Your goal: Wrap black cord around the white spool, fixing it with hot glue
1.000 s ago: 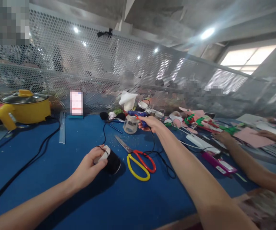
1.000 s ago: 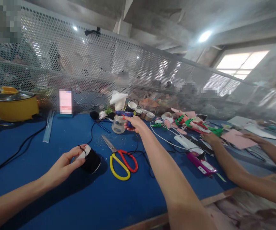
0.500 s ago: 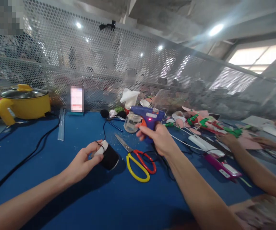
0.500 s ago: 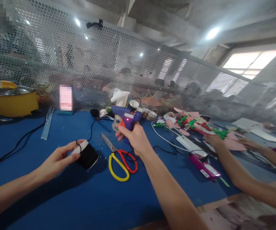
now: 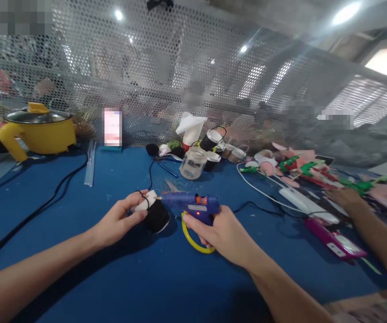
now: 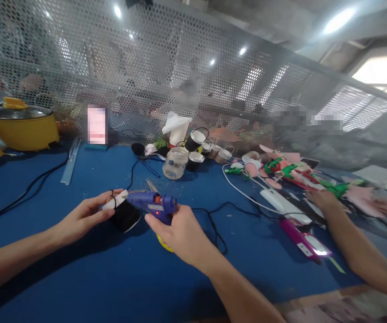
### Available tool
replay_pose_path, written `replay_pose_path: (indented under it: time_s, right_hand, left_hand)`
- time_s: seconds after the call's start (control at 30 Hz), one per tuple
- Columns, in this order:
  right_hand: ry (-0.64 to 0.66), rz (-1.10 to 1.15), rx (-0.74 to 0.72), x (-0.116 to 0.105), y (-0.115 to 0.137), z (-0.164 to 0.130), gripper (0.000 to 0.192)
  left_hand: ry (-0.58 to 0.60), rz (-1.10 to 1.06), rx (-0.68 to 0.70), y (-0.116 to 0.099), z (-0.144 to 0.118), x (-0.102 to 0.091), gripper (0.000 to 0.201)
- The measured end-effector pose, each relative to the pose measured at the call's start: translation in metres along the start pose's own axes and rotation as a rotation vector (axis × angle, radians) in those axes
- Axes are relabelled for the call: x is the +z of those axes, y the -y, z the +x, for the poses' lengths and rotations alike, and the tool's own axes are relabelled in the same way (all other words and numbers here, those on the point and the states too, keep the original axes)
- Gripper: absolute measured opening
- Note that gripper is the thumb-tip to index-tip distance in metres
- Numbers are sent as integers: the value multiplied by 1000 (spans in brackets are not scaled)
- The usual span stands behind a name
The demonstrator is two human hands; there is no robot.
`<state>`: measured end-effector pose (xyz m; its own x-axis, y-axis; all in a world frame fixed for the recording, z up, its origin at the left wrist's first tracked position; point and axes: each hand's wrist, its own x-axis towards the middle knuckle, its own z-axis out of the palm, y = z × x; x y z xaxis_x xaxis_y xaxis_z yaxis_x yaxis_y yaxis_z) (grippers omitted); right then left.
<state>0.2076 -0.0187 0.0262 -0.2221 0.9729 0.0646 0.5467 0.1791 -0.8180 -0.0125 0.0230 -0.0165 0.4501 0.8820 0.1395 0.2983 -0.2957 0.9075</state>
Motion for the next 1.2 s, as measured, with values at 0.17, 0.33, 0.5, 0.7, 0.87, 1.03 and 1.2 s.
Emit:
replay_pose_path:
  time_s: [0.17, 0.33, 0.5, 0.7, 0.87, 1.03, 1.2]
  right_hand:
    - [-48, -199, -80, 5, 2, -3, 18]
    - [-72, -279, -114, 9, 4, -4, 19]
    - [-84, -295, -129, 10, 4, -4, 18]
    - [-93, -286, -139, 10, 4, -5, 18]
    - [-111, -292, -128, 11, 4, -6, 19]
    - [-91, -287, -141, 10, 4, -5, 17]
    - [-99, -300, -68, 9, 3, -4, 18]
  left_hand:
    - [-17, -10, -24, -3, 0, 2, 29]
    - [-39, -7, -11, -3, 0, 2, 28]
    - [-50, -18, 1, -3, 0, 2, 27]
    - [-20, 3, 8, -1, 0, 1, 26]
    - [-16, 11, 32, -1, 0, 1, 22]
    - [-21, -3, 19, -1, 0, 2, 22]
    - [-27, -22, 19, -1, 0, 2, 19]
